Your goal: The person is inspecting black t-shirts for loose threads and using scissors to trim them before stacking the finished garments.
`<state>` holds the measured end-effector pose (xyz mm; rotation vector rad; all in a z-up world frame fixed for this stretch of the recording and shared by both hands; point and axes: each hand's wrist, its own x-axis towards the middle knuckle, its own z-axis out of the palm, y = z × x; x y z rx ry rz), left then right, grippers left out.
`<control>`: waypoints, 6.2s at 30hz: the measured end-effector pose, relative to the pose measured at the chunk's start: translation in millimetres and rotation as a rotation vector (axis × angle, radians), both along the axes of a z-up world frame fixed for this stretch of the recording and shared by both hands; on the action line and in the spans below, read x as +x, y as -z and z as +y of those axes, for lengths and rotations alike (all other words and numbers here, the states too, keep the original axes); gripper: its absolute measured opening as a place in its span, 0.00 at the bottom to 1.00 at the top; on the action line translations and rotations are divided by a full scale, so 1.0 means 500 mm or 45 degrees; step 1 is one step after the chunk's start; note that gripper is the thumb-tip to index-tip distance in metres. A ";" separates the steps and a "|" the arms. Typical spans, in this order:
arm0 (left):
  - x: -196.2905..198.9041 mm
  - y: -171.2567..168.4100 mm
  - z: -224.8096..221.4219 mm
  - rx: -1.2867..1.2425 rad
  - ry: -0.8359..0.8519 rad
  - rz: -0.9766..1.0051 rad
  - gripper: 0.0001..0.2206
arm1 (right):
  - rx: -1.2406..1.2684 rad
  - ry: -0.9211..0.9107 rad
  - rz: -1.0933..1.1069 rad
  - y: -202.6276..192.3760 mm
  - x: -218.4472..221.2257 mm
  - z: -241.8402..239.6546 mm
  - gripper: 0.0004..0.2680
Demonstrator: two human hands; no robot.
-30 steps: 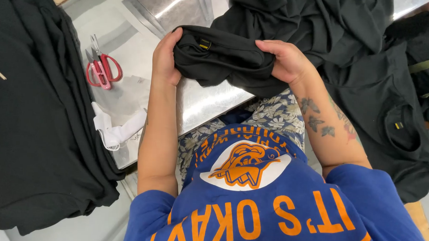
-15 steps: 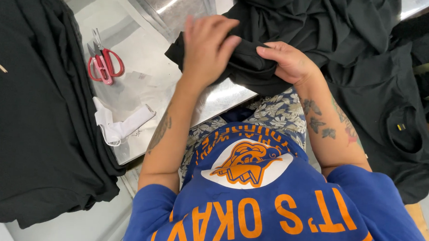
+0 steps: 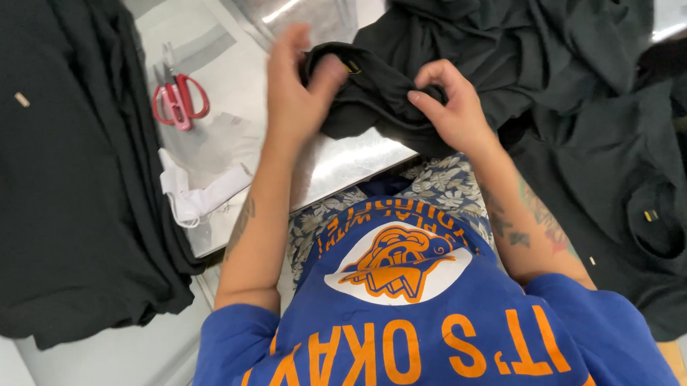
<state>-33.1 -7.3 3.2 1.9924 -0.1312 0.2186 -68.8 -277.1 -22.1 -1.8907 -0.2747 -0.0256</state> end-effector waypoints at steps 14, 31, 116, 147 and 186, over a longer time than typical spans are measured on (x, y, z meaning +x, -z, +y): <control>-0.082 0.051 0.039 0.511 -0.350 -0.471 0.13 | -0.581 0.444 -1.479 0.084 -0.017 -0.078 0.12; -0.153 0.058 0.112 0.275 0.133 -0.095 0.45 | -0.303 0.595 -0.974 0.142 -0.052 -0.064 0.09; 0.016 0.036 0.293 0.451 -0.216 -0.150 0.04 | -0.586 0.534 -0.997 0.113 -0.060 -0.056 0.13; -0.111 -0.016 -0.152 1.021 0.449 -1.053 0.16 | -0.513 0.612 -0.966 0.104 -0.058 -0.045 0.10; -0.111 0.045 -0.168 0.741 0.329 -0.671 0.14 | -0.499 0.679 -1.035 0.130 -0.046 -0.050 0.13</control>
